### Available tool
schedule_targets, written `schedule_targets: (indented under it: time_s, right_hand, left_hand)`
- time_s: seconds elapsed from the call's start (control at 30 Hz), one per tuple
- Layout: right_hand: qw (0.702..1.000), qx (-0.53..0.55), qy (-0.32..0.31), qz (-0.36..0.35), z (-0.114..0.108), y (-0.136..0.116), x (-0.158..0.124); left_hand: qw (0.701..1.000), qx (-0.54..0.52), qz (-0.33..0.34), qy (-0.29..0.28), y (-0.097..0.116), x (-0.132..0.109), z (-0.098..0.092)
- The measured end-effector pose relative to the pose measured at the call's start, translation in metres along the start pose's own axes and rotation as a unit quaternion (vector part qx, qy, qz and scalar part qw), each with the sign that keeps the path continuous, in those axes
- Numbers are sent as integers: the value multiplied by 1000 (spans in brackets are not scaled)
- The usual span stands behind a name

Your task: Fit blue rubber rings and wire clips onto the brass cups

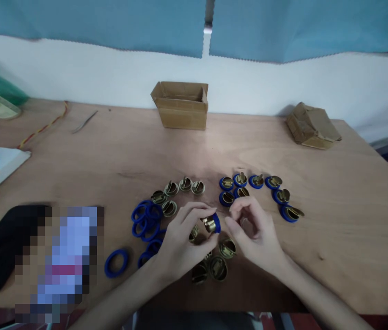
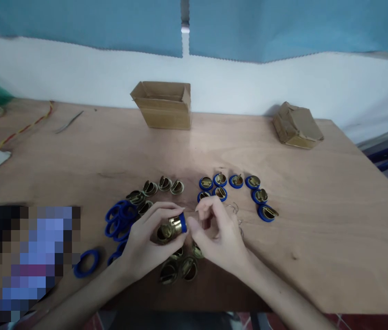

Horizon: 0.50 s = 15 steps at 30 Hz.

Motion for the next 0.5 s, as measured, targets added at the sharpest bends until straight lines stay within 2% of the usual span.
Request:
schedule_targets:
  time_s: [0.07, 0.17, 0.27, 0.5]
  right_hand:
    - [995, -46, -18, -83, 4, -13, -3]
    - [967, -143, -76, -197, 16, -29, -8]
    - [936, -244, -118, -226, 26, -29, -10]
    - [895, -330, -123, -273, 28, -26, -13]
  left_hand:
    - [1000, 0, -14, -14, -4, -1, 1]
    - [998, 13, -35, -48, -9, -4, 6]
    - [997, 34, -26, -65, -10, -7, 9]
    - [997, 63, -7, -53, -8, -8, 14]
Point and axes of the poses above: each hand's wrist, its own x-axis towards the middle knuckle, its own z-axis out of the palm, y = z × x, the point moved 7 cm from there along x, towards the middle knuckle, and after that the axes turned 2 degrees about -z, right-handed, at the moved point
